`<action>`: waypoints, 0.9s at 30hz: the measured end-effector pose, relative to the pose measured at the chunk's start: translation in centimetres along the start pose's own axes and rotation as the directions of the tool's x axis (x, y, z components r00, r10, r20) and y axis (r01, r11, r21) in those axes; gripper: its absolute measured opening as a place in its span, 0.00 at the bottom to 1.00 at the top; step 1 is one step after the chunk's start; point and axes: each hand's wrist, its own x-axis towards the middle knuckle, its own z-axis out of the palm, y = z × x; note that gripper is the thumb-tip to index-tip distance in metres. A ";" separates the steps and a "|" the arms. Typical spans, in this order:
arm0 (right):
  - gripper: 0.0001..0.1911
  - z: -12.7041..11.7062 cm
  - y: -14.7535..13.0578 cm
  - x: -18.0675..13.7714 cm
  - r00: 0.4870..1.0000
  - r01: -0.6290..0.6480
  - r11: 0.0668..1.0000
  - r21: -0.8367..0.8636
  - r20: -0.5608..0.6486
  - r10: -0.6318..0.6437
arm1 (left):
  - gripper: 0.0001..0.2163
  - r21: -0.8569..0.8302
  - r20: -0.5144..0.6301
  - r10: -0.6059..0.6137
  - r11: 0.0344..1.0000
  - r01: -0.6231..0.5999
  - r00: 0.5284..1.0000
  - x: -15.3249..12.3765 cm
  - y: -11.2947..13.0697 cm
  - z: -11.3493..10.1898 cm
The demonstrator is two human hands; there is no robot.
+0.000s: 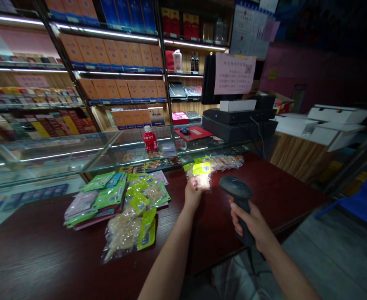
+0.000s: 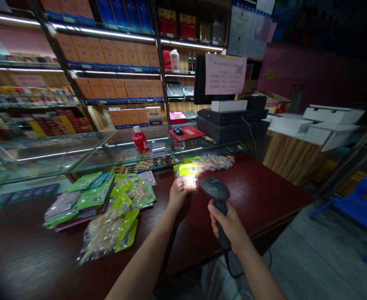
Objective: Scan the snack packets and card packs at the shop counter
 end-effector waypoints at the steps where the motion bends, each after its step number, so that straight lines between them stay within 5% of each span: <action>1: 0.21 0.0 0.0 0.0 1.000 0.000 1.000 -0.004 0.010 0.000 | 0.17 -0.005 0.009 0.002 1.000 -0.002 1.000 0.0 0.0 0.0; 14: 0.21 -0.8 0.1 0.6 1.000 -0.002 0.994 0.112 -0.021 0.005 | 0.18 -0.037 -0.018 -0.005 0.999 0.004 1.000 -0.2 -0.2 0.0; 27: 0.16 -6.7 2.2 5.5 0.996 -0.086 0.839 0.537 0.067 0.060 | 0.25 -0.284 -0.102 -0.134 0.954 0.100 0.986 -0.6 1.8 -0.2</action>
